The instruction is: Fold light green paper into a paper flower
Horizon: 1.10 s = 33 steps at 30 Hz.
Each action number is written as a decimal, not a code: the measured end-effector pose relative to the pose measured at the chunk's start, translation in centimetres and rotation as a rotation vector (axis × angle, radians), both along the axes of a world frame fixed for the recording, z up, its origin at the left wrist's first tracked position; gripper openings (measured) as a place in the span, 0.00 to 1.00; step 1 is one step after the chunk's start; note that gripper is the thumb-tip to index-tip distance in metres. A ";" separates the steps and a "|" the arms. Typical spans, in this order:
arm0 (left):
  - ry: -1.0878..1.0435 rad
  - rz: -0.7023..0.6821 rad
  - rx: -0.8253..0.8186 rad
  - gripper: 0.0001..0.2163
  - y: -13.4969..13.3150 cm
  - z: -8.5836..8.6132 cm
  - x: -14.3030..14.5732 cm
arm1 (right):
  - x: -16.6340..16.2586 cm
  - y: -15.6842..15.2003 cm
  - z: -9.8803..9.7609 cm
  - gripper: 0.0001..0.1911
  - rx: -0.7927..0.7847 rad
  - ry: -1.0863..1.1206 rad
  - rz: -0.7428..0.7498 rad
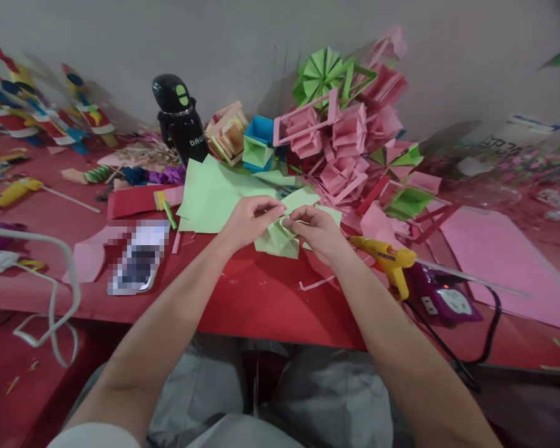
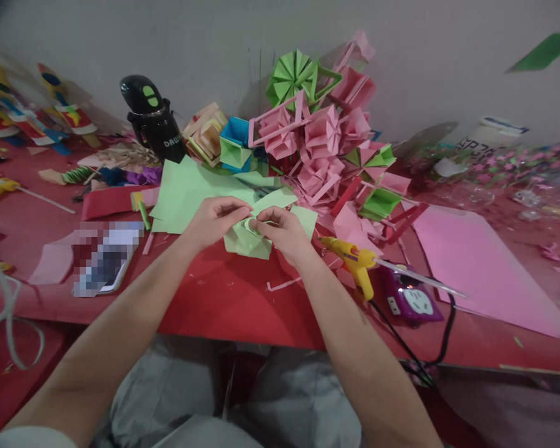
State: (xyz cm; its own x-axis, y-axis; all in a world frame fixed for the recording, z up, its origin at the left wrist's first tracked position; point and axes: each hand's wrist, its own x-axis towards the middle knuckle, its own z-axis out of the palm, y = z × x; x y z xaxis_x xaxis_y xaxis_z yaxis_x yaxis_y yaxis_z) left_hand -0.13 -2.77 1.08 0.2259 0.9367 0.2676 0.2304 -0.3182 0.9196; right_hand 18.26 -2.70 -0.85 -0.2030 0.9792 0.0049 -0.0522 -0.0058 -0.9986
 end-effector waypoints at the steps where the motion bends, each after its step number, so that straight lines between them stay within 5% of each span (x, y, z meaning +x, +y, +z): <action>1: 0.004 -0.012 -0.019 0.11 -0.1 0.2 -0.1 | 0.1 0.1 -0.1 0.22 0.006 -0.006 -0.010; 7: 0.129 -0.024 -0.002 0.17 -0.8 0.5 -0.1 | 0.2 0.4 -0.6 0.21 0.062 0.000 -0.059; 12: 0.241 0.024 0.062 0.10 -0.7 -0.1 -0.1 | 0.1 0.2 -0.5 0.20 0.040 0.004 -0.089; 33: 0.039 -0.139 0.004 0.11 0.1 0.1 -1.1 | 0.4 0.3 -0.1 0.20 0.062 0.008 -0.054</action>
State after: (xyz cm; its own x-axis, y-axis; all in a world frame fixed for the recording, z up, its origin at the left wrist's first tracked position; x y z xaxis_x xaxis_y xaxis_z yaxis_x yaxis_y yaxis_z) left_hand -1.25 -2.67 1.23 0.3640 0.8943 0.2602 0.2189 -0.3536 0.9094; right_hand 18.63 -2.42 -0.94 -0.1492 0.9865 0.0676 -0.0586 0.0594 -0.9965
